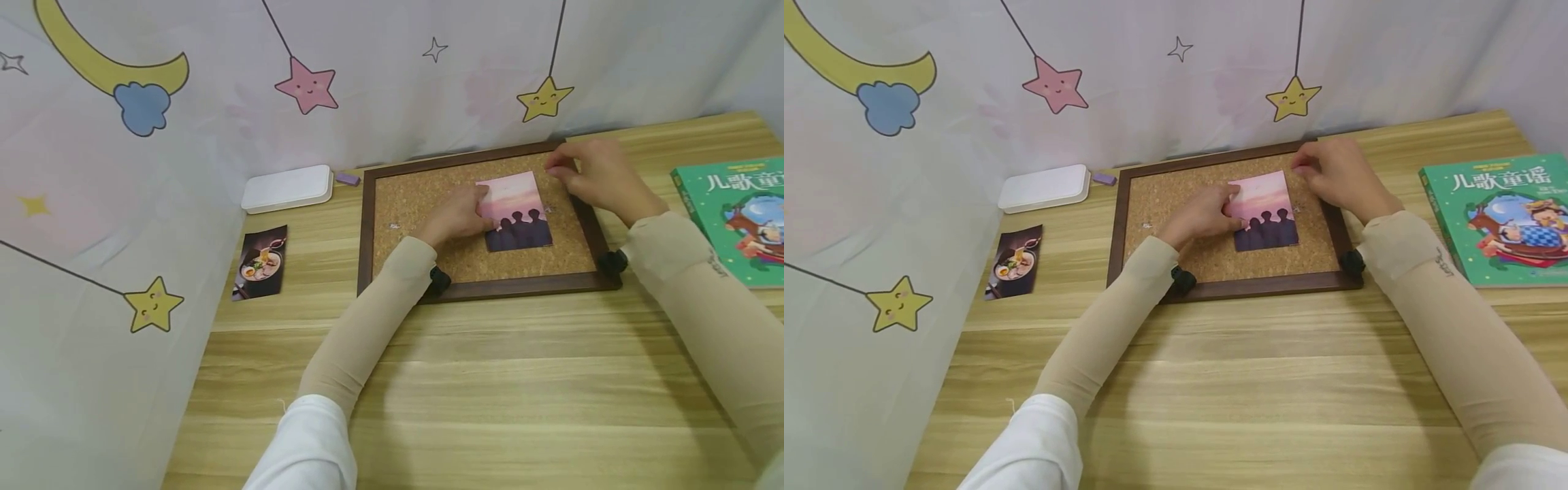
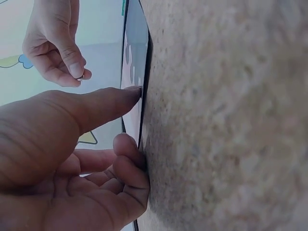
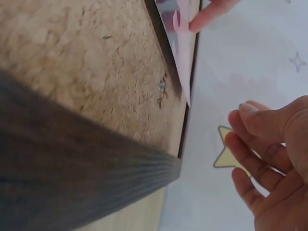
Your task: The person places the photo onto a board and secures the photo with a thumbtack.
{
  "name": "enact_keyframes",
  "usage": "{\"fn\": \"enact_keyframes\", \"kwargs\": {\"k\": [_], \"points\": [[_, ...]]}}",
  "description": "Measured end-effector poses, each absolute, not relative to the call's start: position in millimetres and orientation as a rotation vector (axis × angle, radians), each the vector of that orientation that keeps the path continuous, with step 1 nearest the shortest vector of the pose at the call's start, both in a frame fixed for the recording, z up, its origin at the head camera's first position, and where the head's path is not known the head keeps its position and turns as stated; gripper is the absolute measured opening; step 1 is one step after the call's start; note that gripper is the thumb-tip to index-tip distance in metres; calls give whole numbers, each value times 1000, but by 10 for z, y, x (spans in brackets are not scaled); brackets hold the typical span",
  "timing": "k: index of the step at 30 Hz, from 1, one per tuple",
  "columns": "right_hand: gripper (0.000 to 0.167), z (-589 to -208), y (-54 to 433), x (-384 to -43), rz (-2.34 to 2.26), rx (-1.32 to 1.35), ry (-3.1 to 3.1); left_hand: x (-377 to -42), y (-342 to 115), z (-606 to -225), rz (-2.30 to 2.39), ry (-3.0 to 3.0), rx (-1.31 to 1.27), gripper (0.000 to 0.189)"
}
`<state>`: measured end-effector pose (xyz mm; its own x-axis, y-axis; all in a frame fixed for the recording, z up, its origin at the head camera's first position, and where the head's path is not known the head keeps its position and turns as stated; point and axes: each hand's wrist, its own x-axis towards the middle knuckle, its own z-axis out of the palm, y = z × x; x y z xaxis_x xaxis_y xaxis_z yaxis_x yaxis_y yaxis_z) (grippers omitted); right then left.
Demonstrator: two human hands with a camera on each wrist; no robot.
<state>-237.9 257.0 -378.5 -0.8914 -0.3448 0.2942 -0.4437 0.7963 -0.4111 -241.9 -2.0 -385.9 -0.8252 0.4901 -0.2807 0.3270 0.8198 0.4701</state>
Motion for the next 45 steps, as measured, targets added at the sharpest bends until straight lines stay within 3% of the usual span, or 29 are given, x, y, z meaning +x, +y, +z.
{"fn": "enact_keyframes", "kwargs": {"k": [7,23,45], "points": [[14,-3774,2507,-2439,728,648,-2791,-2434,21,-3848,527,2592,542,78],[21,-3698,2367,-2585,884,604,-3019,-2472,26,-3877,526,2592,528,74],[15,-3976,2151,-2826,1072,504,-3164,-2478,9,-3882,542,2544,561,75]]}}
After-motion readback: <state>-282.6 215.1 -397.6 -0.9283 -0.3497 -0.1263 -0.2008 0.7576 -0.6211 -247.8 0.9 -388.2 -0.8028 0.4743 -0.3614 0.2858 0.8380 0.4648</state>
